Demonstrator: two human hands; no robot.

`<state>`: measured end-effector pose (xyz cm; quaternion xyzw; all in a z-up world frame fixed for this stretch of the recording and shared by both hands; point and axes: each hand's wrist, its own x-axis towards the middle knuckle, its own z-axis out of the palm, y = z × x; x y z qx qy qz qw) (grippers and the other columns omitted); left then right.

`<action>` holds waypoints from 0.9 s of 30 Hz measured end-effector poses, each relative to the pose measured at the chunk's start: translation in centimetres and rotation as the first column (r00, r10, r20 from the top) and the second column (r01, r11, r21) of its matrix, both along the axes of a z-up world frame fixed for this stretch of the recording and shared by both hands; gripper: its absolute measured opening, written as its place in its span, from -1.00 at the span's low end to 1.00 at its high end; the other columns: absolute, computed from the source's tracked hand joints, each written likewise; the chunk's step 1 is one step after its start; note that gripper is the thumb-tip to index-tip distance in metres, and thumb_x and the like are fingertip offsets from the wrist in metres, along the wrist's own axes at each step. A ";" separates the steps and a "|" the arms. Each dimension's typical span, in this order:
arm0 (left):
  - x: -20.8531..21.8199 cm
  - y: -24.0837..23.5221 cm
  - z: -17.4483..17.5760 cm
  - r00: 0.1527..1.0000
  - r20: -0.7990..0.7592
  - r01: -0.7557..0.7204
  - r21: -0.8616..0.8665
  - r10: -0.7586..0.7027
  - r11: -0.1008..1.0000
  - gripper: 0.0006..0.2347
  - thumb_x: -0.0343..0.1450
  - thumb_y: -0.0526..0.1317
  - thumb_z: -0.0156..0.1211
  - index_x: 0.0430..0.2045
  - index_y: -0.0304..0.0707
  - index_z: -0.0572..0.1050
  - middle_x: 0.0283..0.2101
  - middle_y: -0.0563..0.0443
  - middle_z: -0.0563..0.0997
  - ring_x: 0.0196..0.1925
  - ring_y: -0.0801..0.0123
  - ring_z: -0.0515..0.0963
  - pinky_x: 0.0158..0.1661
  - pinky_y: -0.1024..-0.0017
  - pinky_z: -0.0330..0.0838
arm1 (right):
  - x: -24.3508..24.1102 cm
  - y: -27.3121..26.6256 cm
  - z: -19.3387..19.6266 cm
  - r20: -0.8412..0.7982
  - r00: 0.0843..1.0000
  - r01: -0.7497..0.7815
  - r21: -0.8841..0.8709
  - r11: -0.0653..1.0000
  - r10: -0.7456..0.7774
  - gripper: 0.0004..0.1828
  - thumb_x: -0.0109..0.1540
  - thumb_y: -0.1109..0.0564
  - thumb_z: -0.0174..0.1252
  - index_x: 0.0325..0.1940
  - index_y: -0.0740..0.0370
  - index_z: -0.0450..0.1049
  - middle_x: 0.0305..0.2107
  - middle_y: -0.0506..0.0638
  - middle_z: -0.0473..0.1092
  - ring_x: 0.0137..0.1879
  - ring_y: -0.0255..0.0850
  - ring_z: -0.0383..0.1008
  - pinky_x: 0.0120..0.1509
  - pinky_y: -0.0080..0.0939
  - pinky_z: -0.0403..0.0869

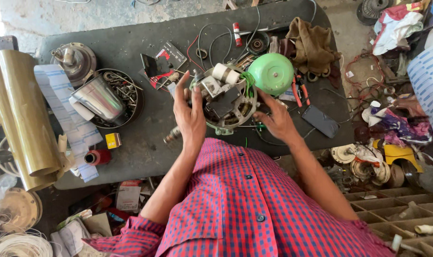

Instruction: The person disassembles a green electrical motor housing, removes the internal rotor assembly, and then uses pliers and scissors to strip and trim wires inside the housing. The person handles the motor parts and tools throughout the clip.

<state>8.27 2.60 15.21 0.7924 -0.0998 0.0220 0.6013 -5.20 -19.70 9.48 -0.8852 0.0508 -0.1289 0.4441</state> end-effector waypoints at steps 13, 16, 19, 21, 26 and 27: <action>-0.8 4.1 0.4 0.980 -0.161 0.050 -0.350 -0.113 0.935 -0.56 0.59 -0.30 0.09 0.41 -0.22 0.24 -0.33 0.23 0.36 -0.43 0.68 0.20 -0.43 0.64 0.08 | 2.6 1.7 3.5 -0.086 0.996 -0.004 0.059 0.998 0.009 -0.34 0.22 -0.01 0.29 0.37 0.27 0.37 0.19 0.21 0.44 0.30 0.06 0.47 0.34 -0.01 0.43; -0.8 4.3 0.1 0.976 -0.149 0.103 -0.341 -0.162 0.934 -0.54 0.59 -0.30 0.14 0.43 -0.21 0.23 -0.33 0.24 0.38 -0.41 0.70 0.24 -0.42 0.65 0.12 | 2.1 2.0 4.4 -0.064 0.997 0.041 0.075 0.996 -0.036 -0.39 0.19 0.17 0.25 0.34 0.28 0.39 0.18 0.20 0.45 0.26 0.02 0.51 0.34 -0.06 0.45; -0.6 4.3 -0.2 0.969 -0.128 0.164 -0.310 -0.212 0.936 -0.53 0.58 -0.28 0.17 0.44 -0.21 0.23 -0.35 0.23 0.41 -0.39 0.68 0.29 -0.37 0.64 0.18 | 2.0 2.1 5.0 -0.018 0.996 0.091 0.070 0.993 -0.090 -0.46 0.22 0.25 0.22 0.31 0.32 0.41 0.16 0.20 0.46 0.27 0.02 0.52 0.35 -0.09 0.44; -0.5 4.3 -0.3 0.965 -0.129 0.179 -0.318 -0.230 0.931 -0.51 0.57 -0.26 0.21 0.44 -0.21 0.24 -0.35 0.22 0.42 -0.38 0.66 0.32 -0.35 0.64 0.22 | 2.0 2.2 5.4 0.021 0.992 0.125 0.048 0.991 -0.126 -0.52 0.26 0.27 0.23 0.28 0.34 0.45 0.15 0.20 0.47 0.28 0.02 0.52 0.35 -0.10 0.42; -0.2 5.3 -0.9 0.969 -0.124 0.167 -0.320 -0.215 0.933 -0.38 0.49 -0.18 0.35 0.47 -0.23 0.22 -0.18 0.15 0.43 -0.23 0.60 0.39 -0.21 0.60 0.31 | 1.9 2.3 5.8 -0.064 0.979 0.201 0.169 0.965 -0.193 -0.60 0.26 0.24 0.19 0.20 0.31 0.50 0.04 0.13 0.53 0.08 -0.14 0.60 0.16 -0.22 0.51; -0.1 5.5 -1.0 0.970 -0.112 0.171 -0.327 -0.218 0.929 -0.35 0.47 -0.16 0.38 0.48 -0.23 0.21 -0.14 0.13 0.43 -0.18 0.58 0.41 -0.16 0.59 0.34 | 1.9 2.3 5.7 -0.056 0.980 0.200 0.179 0.963 -0.193 -0.61 0.27 0.24 0.18 0.20 0.32 0.50 0.04 0.13 0.54 0.07 -0.16 0.60 0.13 -0.23 0.52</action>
